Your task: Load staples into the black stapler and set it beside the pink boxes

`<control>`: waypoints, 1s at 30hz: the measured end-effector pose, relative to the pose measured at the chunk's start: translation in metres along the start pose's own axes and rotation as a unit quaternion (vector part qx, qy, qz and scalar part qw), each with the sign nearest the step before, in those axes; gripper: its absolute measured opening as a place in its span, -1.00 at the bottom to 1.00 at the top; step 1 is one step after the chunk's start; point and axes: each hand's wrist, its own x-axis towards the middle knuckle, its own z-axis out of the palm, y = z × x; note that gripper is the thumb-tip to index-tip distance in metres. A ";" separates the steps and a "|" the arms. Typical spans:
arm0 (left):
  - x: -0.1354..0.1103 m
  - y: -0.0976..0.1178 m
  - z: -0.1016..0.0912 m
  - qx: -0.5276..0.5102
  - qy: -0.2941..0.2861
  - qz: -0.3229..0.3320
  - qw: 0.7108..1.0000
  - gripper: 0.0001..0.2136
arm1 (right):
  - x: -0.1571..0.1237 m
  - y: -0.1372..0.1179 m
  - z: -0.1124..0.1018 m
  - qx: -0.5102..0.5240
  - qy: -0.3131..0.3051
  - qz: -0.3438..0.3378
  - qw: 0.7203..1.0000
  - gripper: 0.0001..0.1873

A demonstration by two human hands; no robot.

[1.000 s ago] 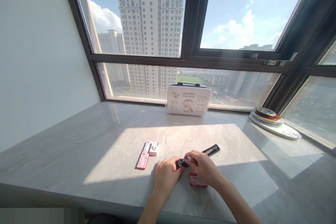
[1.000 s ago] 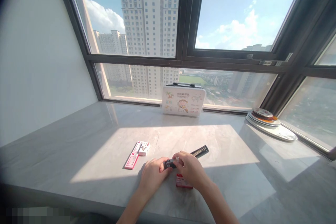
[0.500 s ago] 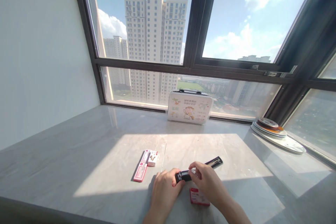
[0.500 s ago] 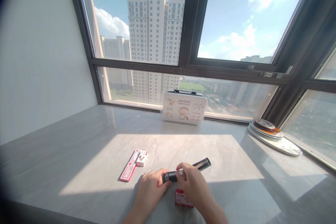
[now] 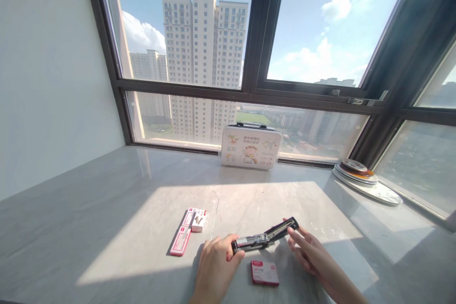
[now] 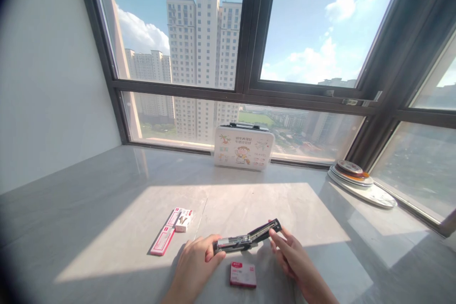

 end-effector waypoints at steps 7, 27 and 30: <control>-0.002 0.003 -0.004 0.010 -0.010 -0.004 1.000 -0.77 | 0.011 -0.052 0.040 -0.160 -0.057 -0.199 0.965 -0.66; -0.018 0.021 -0.009 -0.028 0.002 0.103 0.994 -0.56 | 0.017 -0.045 0.053 -0.375 -0.063 -0.158 0.911 -0.82; -0.021 0.035 -0.001 -0.041 -0.099 0.261 0.959 -0.39 | 0.026 -0.030 0.035 -0.368 0.006 -0.123 0.922 -0.74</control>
